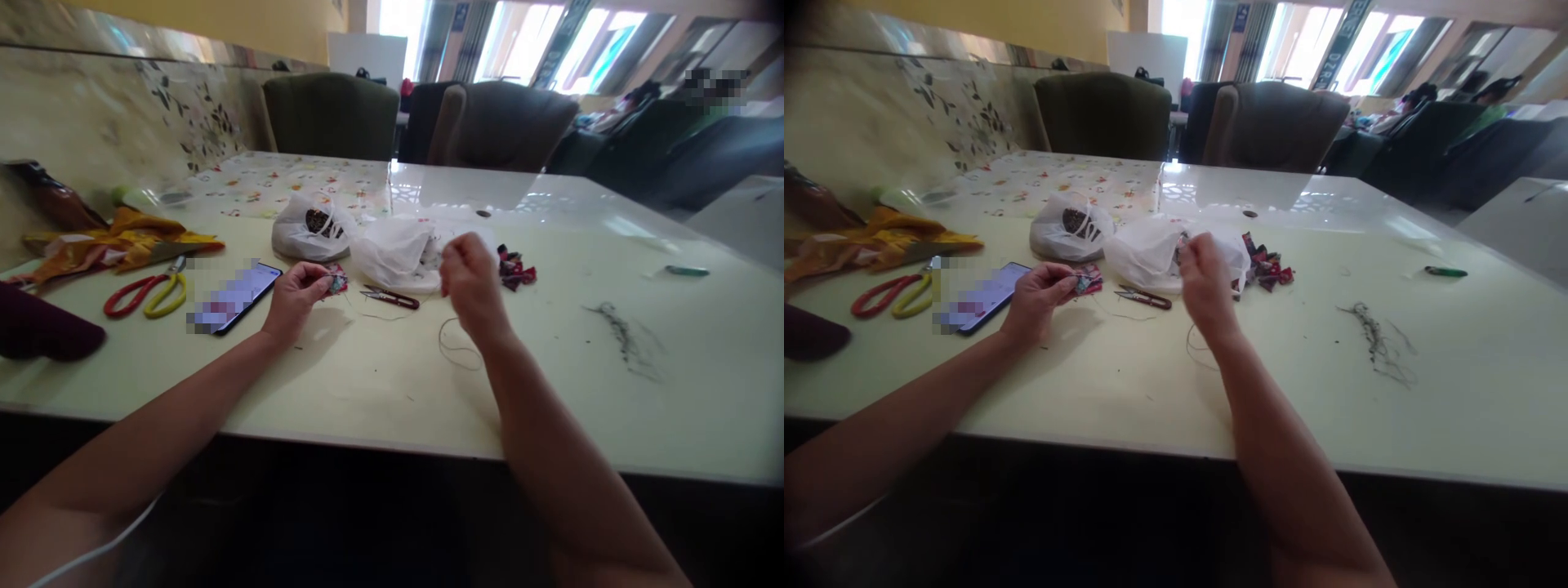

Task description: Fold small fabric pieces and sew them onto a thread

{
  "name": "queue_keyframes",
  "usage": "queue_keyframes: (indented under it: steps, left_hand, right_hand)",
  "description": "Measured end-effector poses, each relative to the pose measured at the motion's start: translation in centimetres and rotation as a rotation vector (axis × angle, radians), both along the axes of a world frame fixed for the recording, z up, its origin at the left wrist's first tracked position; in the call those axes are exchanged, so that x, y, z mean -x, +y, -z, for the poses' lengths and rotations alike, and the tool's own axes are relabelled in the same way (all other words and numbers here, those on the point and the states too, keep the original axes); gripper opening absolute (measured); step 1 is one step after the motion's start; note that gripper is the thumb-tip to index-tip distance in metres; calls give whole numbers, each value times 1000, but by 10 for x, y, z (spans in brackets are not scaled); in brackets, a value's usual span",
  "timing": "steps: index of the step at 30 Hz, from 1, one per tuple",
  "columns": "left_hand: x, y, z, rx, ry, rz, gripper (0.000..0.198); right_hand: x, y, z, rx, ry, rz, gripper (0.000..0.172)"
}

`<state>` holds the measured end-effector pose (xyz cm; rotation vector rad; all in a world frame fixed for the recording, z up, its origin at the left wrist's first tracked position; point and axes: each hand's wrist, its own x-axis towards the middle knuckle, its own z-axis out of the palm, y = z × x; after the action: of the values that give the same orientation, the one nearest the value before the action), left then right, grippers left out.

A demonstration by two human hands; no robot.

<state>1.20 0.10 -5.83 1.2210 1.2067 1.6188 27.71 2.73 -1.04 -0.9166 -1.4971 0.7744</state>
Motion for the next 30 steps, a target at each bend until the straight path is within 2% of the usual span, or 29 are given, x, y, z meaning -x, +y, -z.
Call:
queue_keyframes:
  steps: [3, 5, 9, 15, 30]
  left_hand:
    - [-4, -4, -2, -7, 30, 20, 38]
    - [-6, -7, -2, -11, 58, 39, 35]
    - [-11, -12, 0, -40, 62, 96, 27]
    - [-17, -19, -1, -54, 92, 167, 22]
    - [-18, -22, -2, -70, 117, 173, 19]
  right_hand:
    - [25, -12, 11, -165, -252, 1, 16]
    - [38, -21, 17, -189, -320, -28, 15]
    - [52, -29, 24, -151, -329, -107, 15]
    - [57, -31, 33, -116, -360, -183, 14]
    - [59, -31, 36, -133, -393, -183, 15]
